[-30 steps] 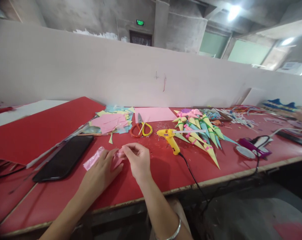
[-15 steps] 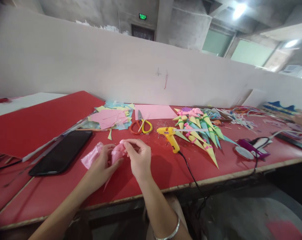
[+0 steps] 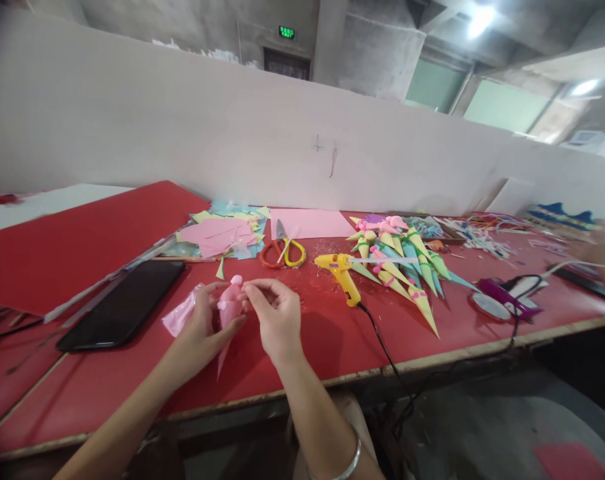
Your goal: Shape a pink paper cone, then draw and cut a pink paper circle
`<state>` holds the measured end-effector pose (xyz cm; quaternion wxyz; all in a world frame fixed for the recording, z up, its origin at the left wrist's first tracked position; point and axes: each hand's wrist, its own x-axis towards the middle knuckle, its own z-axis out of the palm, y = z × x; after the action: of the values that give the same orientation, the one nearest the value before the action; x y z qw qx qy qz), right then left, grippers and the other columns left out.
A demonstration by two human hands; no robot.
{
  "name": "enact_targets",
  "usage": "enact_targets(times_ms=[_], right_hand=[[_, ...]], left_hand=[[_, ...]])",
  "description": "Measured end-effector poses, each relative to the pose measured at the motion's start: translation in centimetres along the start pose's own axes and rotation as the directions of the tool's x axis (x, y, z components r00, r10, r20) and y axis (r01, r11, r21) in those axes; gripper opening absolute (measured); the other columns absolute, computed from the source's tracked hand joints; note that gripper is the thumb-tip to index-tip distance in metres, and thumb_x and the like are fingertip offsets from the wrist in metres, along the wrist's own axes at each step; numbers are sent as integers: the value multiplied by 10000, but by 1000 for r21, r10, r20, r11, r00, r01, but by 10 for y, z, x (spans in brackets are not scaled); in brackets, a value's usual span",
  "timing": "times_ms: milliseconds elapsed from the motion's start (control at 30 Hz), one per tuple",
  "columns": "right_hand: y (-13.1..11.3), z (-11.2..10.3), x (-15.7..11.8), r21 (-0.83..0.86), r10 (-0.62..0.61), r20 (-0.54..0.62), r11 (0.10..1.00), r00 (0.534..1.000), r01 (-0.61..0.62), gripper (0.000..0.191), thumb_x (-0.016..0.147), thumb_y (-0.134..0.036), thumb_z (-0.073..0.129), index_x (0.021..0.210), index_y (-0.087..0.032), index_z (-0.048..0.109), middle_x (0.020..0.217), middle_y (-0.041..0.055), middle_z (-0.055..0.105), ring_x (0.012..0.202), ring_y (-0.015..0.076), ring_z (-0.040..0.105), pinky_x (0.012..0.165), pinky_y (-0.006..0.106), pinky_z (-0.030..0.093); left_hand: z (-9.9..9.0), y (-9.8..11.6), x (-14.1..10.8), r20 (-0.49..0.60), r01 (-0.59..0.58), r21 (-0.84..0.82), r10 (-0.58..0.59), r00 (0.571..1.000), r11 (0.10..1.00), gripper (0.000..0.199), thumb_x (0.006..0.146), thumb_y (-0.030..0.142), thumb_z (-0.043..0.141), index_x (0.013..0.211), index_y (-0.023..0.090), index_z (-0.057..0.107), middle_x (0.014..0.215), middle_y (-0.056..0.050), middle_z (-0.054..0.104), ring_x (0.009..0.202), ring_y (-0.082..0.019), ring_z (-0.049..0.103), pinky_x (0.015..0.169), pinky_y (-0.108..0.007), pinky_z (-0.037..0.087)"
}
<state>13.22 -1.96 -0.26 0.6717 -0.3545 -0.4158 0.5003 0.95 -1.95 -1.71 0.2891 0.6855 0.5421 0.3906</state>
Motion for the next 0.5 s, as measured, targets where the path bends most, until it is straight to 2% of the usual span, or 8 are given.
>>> enact_targets(times_ms=[133, 233, 367, 433, 500], right_hand=[[-1, 1, -2, 8, -10, 35, 1000, 999, 10, 83, 662, -190, 663, 739, -170, 639, 757, 14, 679, 744, 137, 639, 705, 243, 507], [-1, 3, -3, 44, 41, 80, 998, 996, -45, 106, 702, -220, 633, 795, -173, 655, 775, 22, 693, 758, 145, 655, 731, 257, 515], [0, 3, -4, 36, 91, 70, 995, 993, -93, 169, 733, -290, 603, 820, -165, 676, 685, 20, 686, 610, 140, 652, 607, 252, 526], [1, 2, -4, 2, 98, 47, 995, 994, -98, 164, 714, -300, 620, 769, -156, 675, 624, 16, 670, 524, 135, 628, 517, 241, 503], [2, 2, -3, -32, 82, 19, 996, 996, -82, 127, 675, -273, 654, 715, -153, 664, 595, 10, 658, 522, 135, 622, 512, 237, 498]], left_hand=[[-1, 1, -1, 5, -29, -12, 29, 1000, 1000, 457, 750, 349, 497, 1136, 218, 290, 1165, -85, 449, 953, -191, 555, 763, -333, 472], [-2, 2, -1, -11, -42, -14, 42, 999, 999, 477, 746, 326, 505, 1153, 207, 286, 1108, -75, 494, 925, -182, 565, 770, -328, 472], [-2, 2, -1, -11, -42, -29, 42, 999, 999, 490, 733, 287, 497, 1164, 189, 285, 985, -49, 547, 837, -169, 583, 739, -324, 478], [-2, 1, -1, -6, -42, -28, 41, 999, 999, 494, 734, 292, 493, 1169, 189, 284, 943, -37, 553, 816, -169, 584, 733, -327, 479], [-2, 1, -1, -9, -42, -20, 41, 999, 999, 499, 734, 300, 495, 1173, 190, 286, 947, -37, 552, 832, -174, 584, 745, -333, 477]])
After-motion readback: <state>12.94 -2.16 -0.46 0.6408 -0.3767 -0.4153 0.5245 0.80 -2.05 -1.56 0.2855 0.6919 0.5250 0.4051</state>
